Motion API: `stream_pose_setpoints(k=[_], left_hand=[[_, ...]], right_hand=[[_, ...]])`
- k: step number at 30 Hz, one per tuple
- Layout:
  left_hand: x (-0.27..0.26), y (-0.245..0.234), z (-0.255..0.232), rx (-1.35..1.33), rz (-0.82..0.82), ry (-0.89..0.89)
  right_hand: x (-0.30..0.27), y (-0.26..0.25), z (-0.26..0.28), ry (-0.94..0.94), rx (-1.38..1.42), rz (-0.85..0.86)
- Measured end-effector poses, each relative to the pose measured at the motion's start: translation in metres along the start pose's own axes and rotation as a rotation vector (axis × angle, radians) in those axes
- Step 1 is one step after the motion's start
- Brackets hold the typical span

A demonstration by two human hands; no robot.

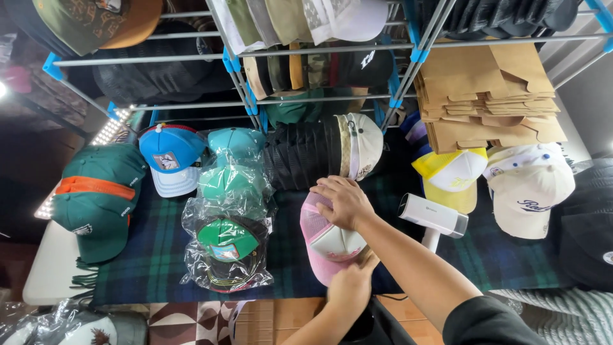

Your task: Cleaning and shaping baseball caps using a handheld steamer and a brush on a wooden head form.

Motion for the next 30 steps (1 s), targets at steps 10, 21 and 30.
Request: stream_pose_setpoints(k=[10,21,30], left_hand=[[-0.083,0.010,0.090,0.353,-0.217,-0.010],[-0.036,0.025,0.033,0.158,-0.159,0.059],[-0.112,-0.009,0.096,0.367,-0.391,0.211]], right_hand=[[-0.001,-0.001,0.001,-0.012,0.026,-0.026],[-0.002,0.002,-0.004,-0.017,0.026,-0.060],[0.000,-0.003,-0.003,-0.035,-0.003,-0.136]])
Point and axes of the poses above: each hand's wrist, its own x-axis towards the middle knuckle, its own y-axis out of the palm, z = x × y, the point moved 10 cm from there along x, towards the middle knuckle, and after that the axes turned 7 degrees about z, right-handed, at the moved point
